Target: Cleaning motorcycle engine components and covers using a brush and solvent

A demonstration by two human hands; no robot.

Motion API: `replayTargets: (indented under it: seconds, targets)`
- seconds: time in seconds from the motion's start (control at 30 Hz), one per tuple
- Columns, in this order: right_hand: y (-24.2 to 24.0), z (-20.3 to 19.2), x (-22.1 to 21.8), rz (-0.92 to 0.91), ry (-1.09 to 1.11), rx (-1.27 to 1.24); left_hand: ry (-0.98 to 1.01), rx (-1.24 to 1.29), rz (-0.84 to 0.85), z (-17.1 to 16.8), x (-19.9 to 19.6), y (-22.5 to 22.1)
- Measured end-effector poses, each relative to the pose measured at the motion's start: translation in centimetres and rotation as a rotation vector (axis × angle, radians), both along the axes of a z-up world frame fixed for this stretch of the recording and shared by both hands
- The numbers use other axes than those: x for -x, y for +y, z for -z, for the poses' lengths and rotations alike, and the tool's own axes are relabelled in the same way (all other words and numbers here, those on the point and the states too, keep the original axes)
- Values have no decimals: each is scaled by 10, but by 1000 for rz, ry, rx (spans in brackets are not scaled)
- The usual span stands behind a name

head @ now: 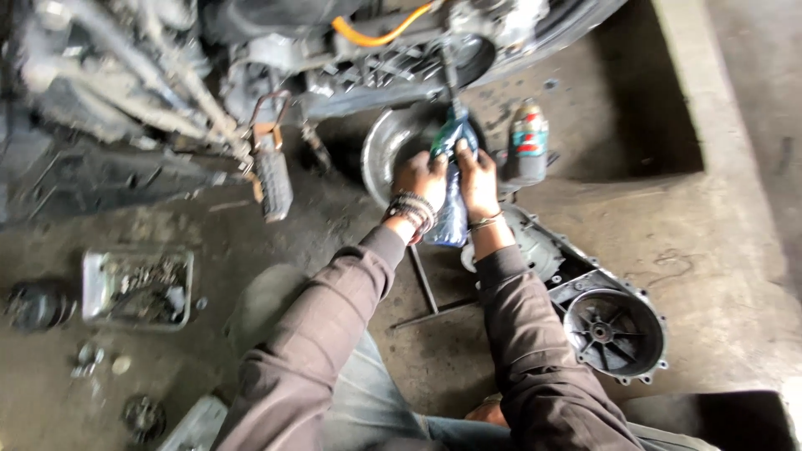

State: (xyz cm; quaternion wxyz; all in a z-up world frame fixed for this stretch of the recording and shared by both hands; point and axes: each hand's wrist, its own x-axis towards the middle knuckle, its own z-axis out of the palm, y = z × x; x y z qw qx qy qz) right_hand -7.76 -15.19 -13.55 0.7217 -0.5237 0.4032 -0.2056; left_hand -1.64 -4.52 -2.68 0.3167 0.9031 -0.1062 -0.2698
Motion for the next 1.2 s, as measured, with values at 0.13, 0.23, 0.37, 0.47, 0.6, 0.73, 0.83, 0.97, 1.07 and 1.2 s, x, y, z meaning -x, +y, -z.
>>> replayTargets:
  seconds: [0.13, 0.23, 0.37, 0.47, 0.6, 0.73, 0.83, 0.97, 1.07, 1.2]
  targets:
    - [-15, -10, 7, 47, -28, 34, -3, 35, 43, -1, 8, -11]
    - [-21, -41, 21, -16, 11, 54, -70, 77, 17, 5, 18, -19]
    - [-28, -96, 29, -94, 32, 74, -67, 158, 0, 21, 24, -30]
    - [-31, -107, 36, -173, 78, 78, -79, 188, -20, 17, 33, -33]
    - [-34, -139, 44, -230, 106, 67, -129, 180, -32, 20, 38, -37]
    - [-48, -120, 49, -279, 117, 96, -115, 146, -20, 13, 39, -41]
    - [-37, -175, 55, -314, 91, 120, -32, 184, -69, 24, 35, -44]
    - [-52, -170, 45, -310, 60, 178, 26, 145, -9, 36, 30, -48]
    - [-45, -151, 48, -293, -58, 304, 38, 162, 7, 23, 38, -41]
    - [-34, -150, 49, -261, 106, 237, 14, 129, 45, 8, 38, -40]
